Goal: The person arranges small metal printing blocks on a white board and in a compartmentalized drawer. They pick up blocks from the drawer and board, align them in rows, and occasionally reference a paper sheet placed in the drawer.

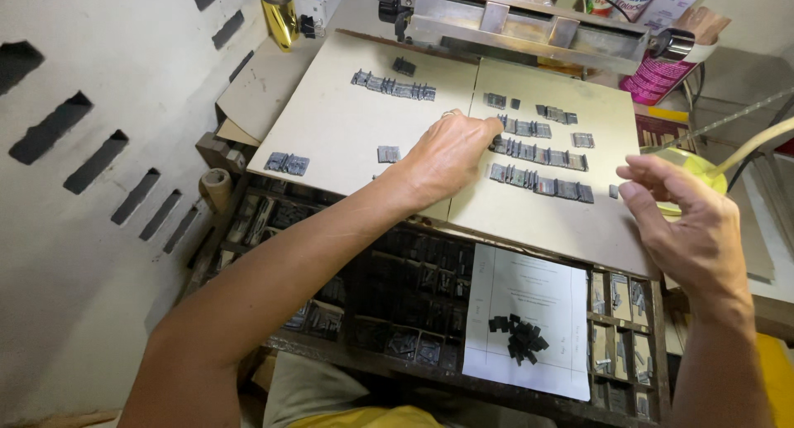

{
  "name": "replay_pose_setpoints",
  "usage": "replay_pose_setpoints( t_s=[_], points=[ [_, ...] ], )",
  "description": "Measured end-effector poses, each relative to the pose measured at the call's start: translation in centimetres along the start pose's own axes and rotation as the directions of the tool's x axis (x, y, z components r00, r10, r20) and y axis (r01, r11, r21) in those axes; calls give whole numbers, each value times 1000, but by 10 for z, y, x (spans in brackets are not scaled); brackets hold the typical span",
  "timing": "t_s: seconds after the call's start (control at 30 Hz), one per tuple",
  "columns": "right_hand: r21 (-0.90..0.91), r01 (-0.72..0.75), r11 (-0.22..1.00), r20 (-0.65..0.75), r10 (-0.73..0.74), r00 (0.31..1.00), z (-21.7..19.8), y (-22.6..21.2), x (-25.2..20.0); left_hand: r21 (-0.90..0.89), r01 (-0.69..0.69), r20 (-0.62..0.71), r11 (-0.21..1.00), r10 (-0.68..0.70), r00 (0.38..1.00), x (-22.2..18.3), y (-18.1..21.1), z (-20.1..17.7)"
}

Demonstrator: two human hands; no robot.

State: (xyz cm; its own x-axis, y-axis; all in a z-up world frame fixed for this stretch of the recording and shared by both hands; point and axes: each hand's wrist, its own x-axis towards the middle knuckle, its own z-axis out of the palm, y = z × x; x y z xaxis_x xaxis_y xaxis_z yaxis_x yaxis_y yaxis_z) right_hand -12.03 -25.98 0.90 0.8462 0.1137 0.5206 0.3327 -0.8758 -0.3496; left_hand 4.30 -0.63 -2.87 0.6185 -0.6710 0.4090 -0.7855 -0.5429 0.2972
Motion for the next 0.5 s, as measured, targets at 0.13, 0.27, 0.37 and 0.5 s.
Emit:
replay_pose_setpoints(
  t_s=[0.13,0.27,0.37,0.5],
  points=[
    [82,-95,992,-34,98,995,7,-12,-17,-1,-7,0,1000,7,1000,-1,-5,5],
    [199,-187,962,-75,205,976,11,-21,-23,20,-49,10,999,49,999,-2,-6,4],
    [130,-154,980,-97,167,981,14,-13,-30,33,-31,46,999,29,999,-3,-3,2],
    [21,-24,999,-170,27,985,17,-8,-46,-23,-55,64,998,56,996,-7,0,-10]
  ],
)
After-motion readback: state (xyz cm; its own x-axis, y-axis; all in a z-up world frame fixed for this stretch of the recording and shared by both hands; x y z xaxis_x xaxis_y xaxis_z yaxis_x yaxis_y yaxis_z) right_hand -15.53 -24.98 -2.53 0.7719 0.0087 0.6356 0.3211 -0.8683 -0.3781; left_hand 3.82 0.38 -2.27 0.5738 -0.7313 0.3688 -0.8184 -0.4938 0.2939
